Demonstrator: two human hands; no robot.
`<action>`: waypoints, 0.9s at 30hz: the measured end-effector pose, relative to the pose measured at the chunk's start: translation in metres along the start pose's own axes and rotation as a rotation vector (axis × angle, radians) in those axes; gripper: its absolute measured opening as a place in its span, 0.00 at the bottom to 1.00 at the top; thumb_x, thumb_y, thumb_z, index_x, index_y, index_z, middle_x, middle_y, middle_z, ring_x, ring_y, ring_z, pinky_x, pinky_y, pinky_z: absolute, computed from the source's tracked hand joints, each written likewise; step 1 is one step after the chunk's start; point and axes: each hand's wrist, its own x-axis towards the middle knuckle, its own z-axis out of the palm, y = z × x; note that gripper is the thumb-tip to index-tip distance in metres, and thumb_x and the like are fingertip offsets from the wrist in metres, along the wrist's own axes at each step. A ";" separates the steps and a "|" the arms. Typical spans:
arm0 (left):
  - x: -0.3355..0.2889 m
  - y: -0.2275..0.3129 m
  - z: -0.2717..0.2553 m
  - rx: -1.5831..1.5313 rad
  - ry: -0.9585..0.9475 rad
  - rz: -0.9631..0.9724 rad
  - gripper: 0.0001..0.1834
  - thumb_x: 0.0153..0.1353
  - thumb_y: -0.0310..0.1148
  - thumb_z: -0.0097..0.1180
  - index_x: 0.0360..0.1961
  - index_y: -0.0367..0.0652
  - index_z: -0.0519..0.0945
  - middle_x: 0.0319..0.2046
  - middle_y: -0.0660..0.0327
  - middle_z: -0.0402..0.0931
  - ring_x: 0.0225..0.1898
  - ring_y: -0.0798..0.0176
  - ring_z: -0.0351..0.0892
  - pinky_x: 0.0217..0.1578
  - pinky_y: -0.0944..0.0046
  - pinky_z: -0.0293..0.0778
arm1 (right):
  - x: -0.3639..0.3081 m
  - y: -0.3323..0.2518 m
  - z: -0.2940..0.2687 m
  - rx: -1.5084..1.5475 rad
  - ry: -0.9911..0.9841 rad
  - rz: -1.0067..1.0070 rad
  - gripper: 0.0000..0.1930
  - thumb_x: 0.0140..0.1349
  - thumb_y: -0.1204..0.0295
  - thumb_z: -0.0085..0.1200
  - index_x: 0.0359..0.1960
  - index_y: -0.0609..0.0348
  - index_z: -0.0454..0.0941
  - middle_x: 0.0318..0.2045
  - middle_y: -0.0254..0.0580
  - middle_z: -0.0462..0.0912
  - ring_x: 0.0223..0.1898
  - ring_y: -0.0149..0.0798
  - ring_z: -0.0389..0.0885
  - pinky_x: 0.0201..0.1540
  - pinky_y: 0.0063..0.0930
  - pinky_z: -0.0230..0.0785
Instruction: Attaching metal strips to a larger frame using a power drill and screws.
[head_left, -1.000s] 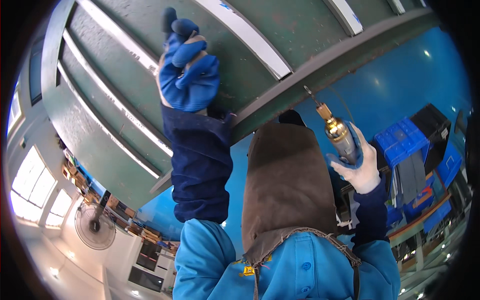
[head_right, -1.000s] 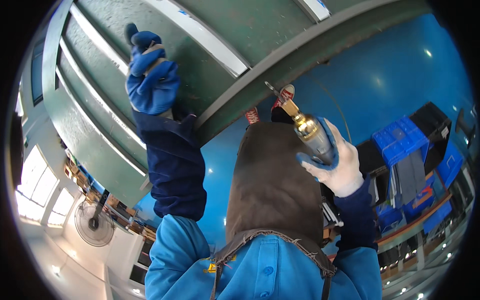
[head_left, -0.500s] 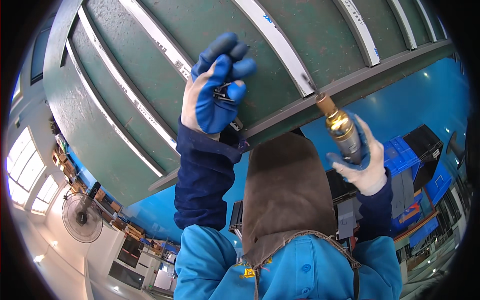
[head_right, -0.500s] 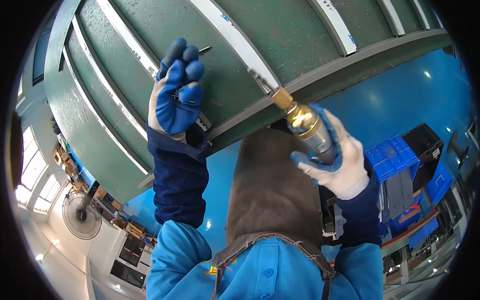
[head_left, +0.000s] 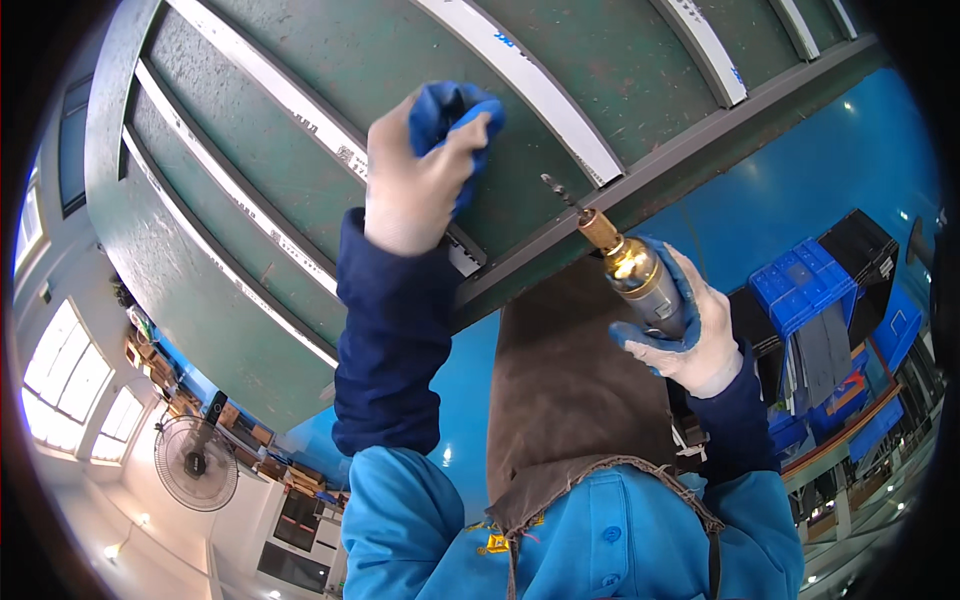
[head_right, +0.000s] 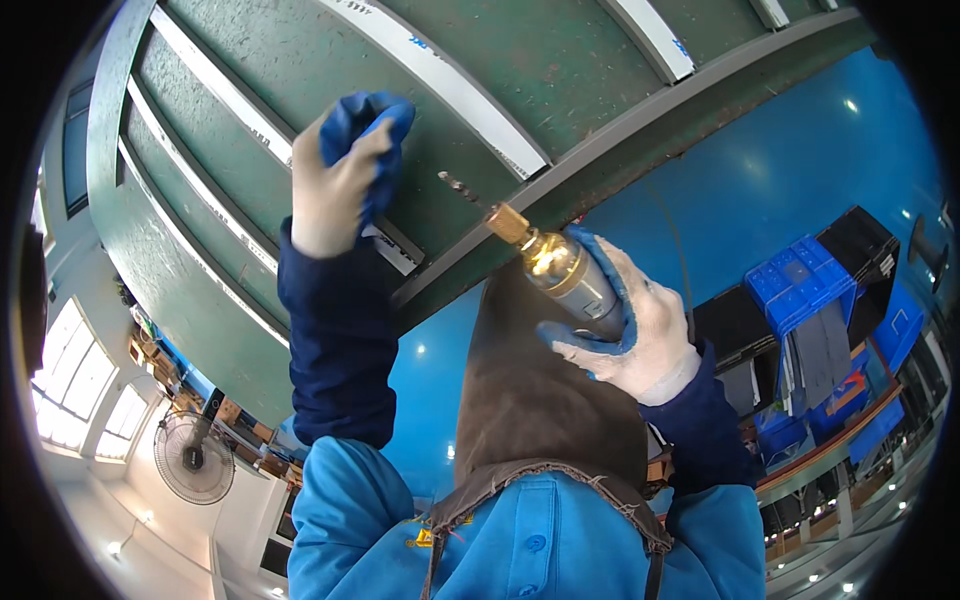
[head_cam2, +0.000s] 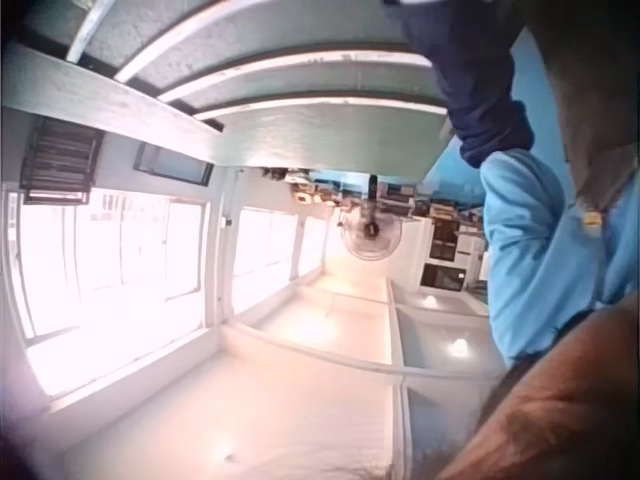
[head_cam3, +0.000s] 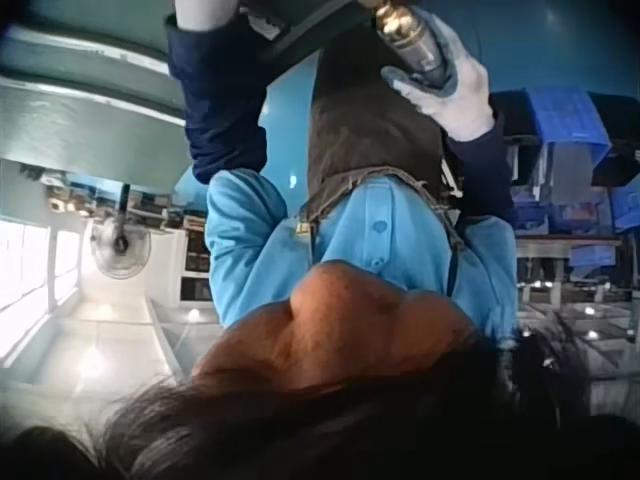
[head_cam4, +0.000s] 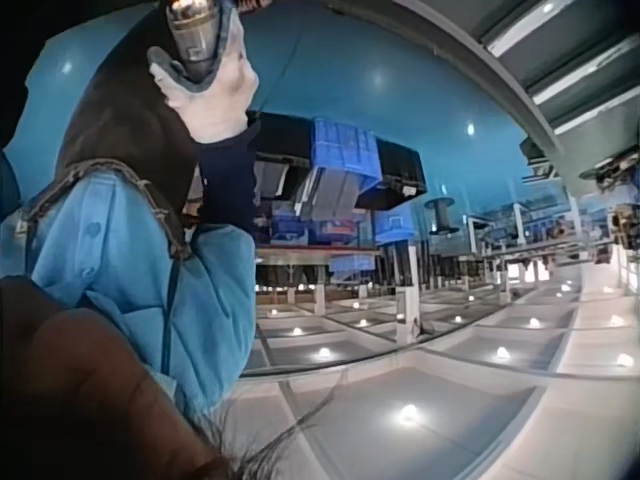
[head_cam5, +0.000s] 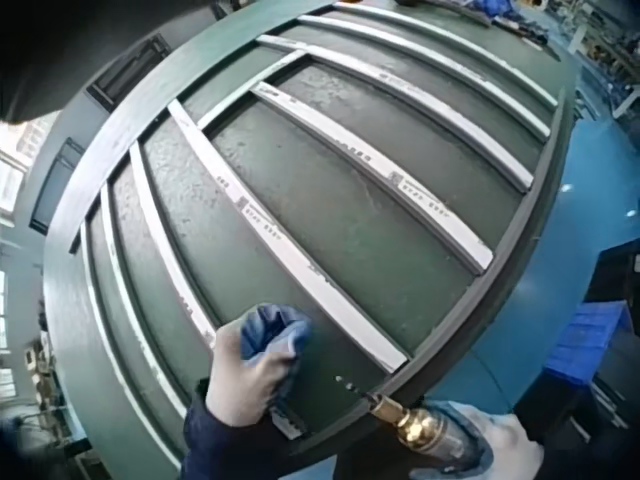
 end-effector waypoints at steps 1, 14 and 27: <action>-0.001 -0.001 0.002 -0.061 -0.043 -0.069 0.13 0.66 0.35 0.54 0.45 0.37 0.78 0.16 0.67 0.67 0.12 0.71 0.63 0.09 0.74 0.58 | -0.001 -0.001 0.002 0.024 0.006 -0.010 0.42 0.41 0.65 0.73 0.59 0.63 0.67 0.47 0.52 0.81 0.40 0.46 0.85 0.42 0.30 0.79; -0.034 -0.056 0.044 -1.437 -0.587 -0.337 0.21 0.74 0.36 0.33 0.58 0.34 0.69 0.11 0.71 0.55 0.10 0.73 0.53 0.05 0.76 0.51 | -0.022 0.005 0.006 0.093 0.006 0.053 0.41 0.42 0.65 0.73 0.59 0.64 0.67 0.49 0.53 0.79 0.43 0.48 0.84 0.46 0.32 0.78; -0.060 -0.062 0.073 -1.453 -0.439 -0.238 0.20 0.74 0.33 0.33 0.58 0.34 0.69 0.13 0.70 0.57 0.10 0.73 0.53 0.06 0.75 0.52 | -0.044 0.017 0.006 0.374 -0.041 0.056 0.41 0.42 0.71 0.73 0.60 0.62 0.65 0.51 0.52 0.78 0.44 0.48 0.83 0.47 0.32 0.78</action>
